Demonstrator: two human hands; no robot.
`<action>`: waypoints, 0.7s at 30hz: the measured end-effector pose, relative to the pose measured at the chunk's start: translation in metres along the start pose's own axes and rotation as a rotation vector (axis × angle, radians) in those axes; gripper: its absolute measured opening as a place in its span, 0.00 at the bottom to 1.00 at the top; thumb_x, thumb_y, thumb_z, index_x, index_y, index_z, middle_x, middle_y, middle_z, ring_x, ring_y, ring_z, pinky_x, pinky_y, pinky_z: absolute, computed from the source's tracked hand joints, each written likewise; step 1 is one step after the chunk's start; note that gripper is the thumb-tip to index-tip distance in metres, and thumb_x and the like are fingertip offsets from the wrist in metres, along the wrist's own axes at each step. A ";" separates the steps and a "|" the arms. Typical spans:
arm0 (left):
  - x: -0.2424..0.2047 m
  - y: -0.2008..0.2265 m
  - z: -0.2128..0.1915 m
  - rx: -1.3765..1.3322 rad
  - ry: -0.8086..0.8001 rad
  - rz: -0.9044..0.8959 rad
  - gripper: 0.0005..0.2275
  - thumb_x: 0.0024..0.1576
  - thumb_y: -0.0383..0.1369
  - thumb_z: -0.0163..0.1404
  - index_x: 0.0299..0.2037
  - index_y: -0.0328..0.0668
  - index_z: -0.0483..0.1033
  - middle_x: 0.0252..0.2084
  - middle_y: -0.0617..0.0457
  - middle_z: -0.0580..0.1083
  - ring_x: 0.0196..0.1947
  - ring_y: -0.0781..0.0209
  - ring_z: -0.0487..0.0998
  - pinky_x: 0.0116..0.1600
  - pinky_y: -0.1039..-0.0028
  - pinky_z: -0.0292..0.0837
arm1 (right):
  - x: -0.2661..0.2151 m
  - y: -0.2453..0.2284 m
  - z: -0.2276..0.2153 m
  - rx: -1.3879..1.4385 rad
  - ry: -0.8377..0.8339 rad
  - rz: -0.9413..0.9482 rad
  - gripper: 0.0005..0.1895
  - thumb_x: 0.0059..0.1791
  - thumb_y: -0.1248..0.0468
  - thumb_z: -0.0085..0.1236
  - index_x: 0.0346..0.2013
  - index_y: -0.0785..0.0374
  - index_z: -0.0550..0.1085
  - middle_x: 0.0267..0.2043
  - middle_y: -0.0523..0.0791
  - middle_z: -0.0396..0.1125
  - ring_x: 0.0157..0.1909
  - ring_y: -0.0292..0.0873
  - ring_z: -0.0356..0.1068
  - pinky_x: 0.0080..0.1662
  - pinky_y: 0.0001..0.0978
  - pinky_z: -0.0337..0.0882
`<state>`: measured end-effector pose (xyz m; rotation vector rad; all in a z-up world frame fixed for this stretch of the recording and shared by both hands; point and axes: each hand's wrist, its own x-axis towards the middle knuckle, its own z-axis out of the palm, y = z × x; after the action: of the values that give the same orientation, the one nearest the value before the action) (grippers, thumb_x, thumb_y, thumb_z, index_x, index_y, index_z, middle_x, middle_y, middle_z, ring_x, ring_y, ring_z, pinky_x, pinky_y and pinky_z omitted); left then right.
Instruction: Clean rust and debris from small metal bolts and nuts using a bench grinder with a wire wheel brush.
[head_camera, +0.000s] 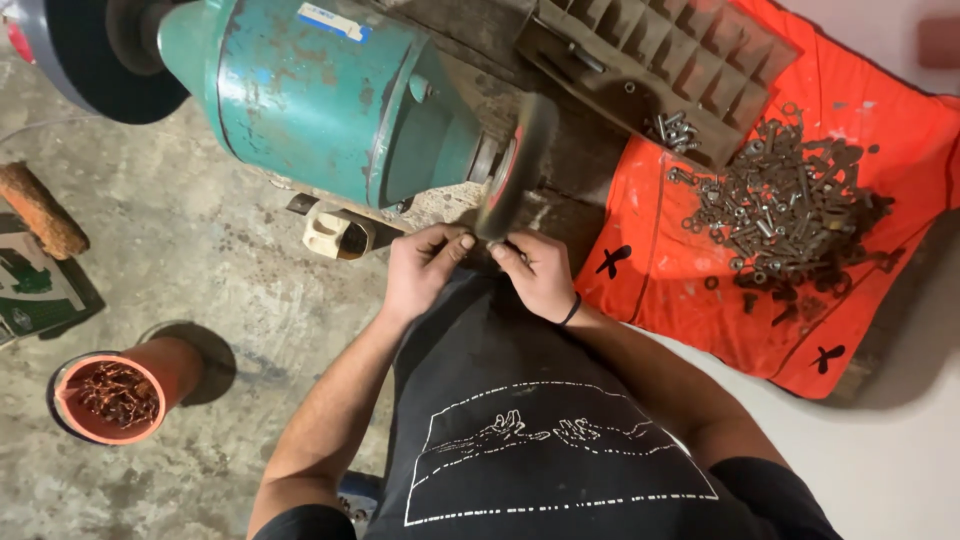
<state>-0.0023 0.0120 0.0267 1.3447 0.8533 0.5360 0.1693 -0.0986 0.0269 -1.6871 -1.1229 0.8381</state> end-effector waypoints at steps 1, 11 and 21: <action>0.000 -0.005 -0.002 0.002 0.002 0.005 0.07 0.61 0.29 0.56 0.42 0.29 0.81 0.32 0.56 0.80 0.33 0.74 0.76 0.40 0.79 0.74 | 0.001 0.001 0.001 0.001 0.000 -0.006 0.09 0.55 0.64 0.59 0.39 0.69 0.77 0.28 0.44 0.68 0.29 0.36 0.68 0.35 0.29 0.68; -0.006 -0.013 0.003 -0.095 0.056 0.000 0.06 0.62 0.28 0.56 0.41 0.28 0.80 0.32 0.55 0.79 0.31 0.72 0.76 0.39 0.79 0.74 | -0.003 0.000 0.013 0.091 0.018 0.036 0.07 0.54 0.67 0.57 0.38 0.70 0.78 0.29 0.44 0.73 0.28 0.34 0.72 0.32 0.26 0.71; -0.006 -0.021 0.021 -0.108 0.107 -0.015 0.06 0.61 0.28 0.57 0.38 0.29 0.80 0.29 0.55 0.79 0.30 0.75 0.73 0.37 0.80 0.72 | -0.006 -0.003 0.005 0.071 0.062 0.046 0.10 0.56 0.66 0.55 0.37 0.71 0.78 0.28 0.44 0.72 0.26 0.33 0.71 0.32 0.25 0.70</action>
<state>0.0082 -0.0094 0.0072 1.2183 0.9085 0.6383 0.1616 -0.1021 0.0279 -1.6737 -1.0043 0.8391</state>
